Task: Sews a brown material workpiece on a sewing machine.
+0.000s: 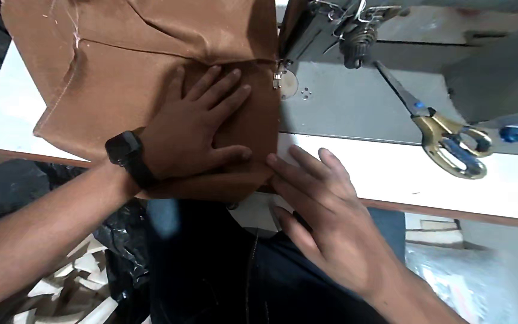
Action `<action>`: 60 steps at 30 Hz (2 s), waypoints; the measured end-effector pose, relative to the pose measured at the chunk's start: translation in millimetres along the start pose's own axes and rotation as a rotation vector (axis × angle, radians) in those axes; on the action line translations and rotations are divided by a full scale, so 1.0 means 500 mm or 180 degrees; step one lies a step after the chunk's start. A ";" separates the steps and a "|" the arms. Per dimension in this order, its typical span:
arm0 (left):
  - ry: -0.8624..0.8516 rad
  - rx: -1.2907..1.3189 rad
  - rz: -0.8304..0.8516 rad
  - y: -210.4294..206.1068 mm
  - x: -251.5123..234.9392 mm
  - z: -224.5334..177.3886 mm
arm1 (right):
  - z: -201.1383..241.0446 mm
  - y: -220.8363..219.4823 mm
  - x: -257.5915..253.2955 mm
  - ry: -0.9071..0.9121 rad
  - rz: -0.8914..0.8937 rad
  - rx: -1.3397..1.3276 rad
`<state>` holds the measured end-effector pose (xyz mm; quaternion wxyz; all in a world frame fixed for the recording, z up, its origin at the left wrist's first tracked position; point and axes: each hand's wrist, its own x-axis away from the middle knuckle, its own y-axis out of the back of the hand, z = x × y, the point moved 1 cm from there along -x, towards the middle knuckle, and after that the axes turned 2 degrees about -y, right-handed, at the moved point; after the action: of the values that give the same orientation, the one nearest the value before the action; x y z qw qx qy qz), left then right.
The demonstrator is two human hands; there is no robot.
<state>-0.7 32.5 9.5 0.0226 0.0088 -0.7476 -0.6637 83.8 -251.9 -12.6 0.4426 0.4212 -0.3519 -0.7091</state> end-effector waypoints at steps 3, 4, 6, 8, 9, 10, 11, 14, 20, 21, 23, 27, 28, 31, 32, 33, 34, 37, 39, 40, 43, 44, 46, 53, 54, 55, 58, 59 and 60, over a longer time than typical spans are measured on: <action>0.0285 -0.0025 -0.0165 0.019 -0.003 -0.037 | 0.000 0.000 0.002 -0.0009 0.0014 -0.0004; 0.0293 -0.0001 -0.0262 0.017 -0.005 -0.050 | 0.000 0.000 0.003 -0.0018 0.0021 -0.0005; 0.0209 0.0089 -0.0287 -0.003 -0.005 -0.057 | -0.002 -0.001 0.003 -0.0017 0.0047 0.0000; 0.0203 0.0090 -0.0199 -0.016 -0.003 -0.052 | -0.005 -0.001 0.003 -0.0015 0.0053 -0.0017; 0.0209 0.0084 -0.0172 -0.017 -0.005 -0.050 | -0.006 0.000 0.004 -0.0018 0.0051 -0.0017; 0.0219 0.0075 -0.0144 -0.018 -0.004 -0.051 | -0.006 0.000 0.005 -0.0017 0.0060 -0.0020; 0.0220 0.0060 -0.0117 -0.018 -0.003 -0.051 | -0.006 0.000 0.005 -0.0006 0.0073 -0.0018; 0.0160 0.0033 -0.0127 -0.017 -0.002 -0.042 | -0.008 -0.002 0.006 0.0008 0.0083 -0.0020; 0.0168 0.0030 -0.0106 -0.016 -0.004 -0.042 | -0.005 -0.001 0.008 -0.0095 0.0119 -0.0048; 0.0164 0.0024 -0.0113 -0.017 -0.005 -0.042 | -0.004 -0.001 0.008 -0.0100 0.0114 -0.0063; 0.0171 0.0026 -0.0109 -0.016 -0.005 -0.042 | -0.004 0.000 0.008 -0.0098 0.0095 -0.0110; 0.0167 0.0045 -0.0069 -0.013 -0.005 -0.043 | -0.001 -0.003 0.010 -0.0116 0.0093 -0.0078; 0.0160 0.0041 -0.0072 -0.014 -0.006 -0.043 | 0.000 -0.005 0.011 -0.0122 0.0077 -0.0068; 0.0139 0.0037 -0.0047 -0.014 -0.006 -0.041 | 0.008 -0.010 0.012 -0.0173 0.0022 -0.0043; 0.0125 0.0038 -0.0022 -0.013 -0.005 -0.040 | 0.013 -0.012 0.013 -0.0186 0.0002 -0.0020; 0.0109 0.0038 0.0003 -0.013 -0.005 -0.039 | 0.020 -0.016 0.013 -0.0190 -0.0029 0.0019; 0.0090 0.0031 0.0025 -0.013 -0.005 -0.037 | 0.025 -0.019 0.012 -0.0187 -0.0073 0.0053; 0.0018 0.0008 -0.0004 -0.017 -0.006 -0.033 | 0.041 -0.024 0.011 -0.0233 -0.0299 -0.0068; -0.0006 -0.0014 -0.0023 -0.018 -0.006 -0.033 | 0.051 -0.025 0.009 -0.0295 -0.0396 -0.0233; -0.0012 -0.0011 -0.0043 -0.019 -0.007 -0.032 | 0.057 -0.026 0.008 -0.0333 -0.0406 -0.0274; -0.0012 0.0023 -0.0113 -0.024 -0.007 -0.031 | 0.065 -0.031 0.008 -0.0403 -0.0363 -0.0244; -0.0015 0.0038 -0.0132 -0.025 -0.007 -0.032 | 0.064 -0.031 0.009 -0.0406 -0.0354 -0.0240; -0.0010 0.0032 -0.0133 -0.024 -0.006 -0.034 | 0.063 -0.031 0.011 -0.0407 -0.0337 -0.0230; 0.0047 -0.0011 -0.0097 -0.018 -0.006 -0.042 | 0.055 -0.027 0.027 -0.0441 -0.0163 -0.0188; 0.0059 0.0017 -0.0136 -0.021 -0.007 -0.040 | 0.053 -0.027 0.030 -0.0434 -0.0153 -0.0209; 0.0069 0.0018 -0.0144 -0.022 -0.008 -0.040 | 0.051 -0.027 0.031 -0.0419 -0.0158 -0.0234; 0.0096 0.0016 -0.0156 -0.021 -0.009 -0.039 | 0.047 -0.026 0.034 -0.0360 -0.0156 -0.0249; 0.0109 0.0024 -0.0161 -0.021 -0.009 -0.038 | 0.046 -0.025 0.034 -0.0344 -0.0142 -0.0237; 0.0118 0.0025 -0.0161 -0.020 -0.009 -0.038 | 0.045 -0.026 0.035 -0.0334 -0.0140 -0.0226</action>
<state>4.5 12.7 1.7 0.0196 0.0401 -0.7492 -0.6608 54.8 -260.5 -19.8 0.4225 0.3750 -0.3399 -0.7519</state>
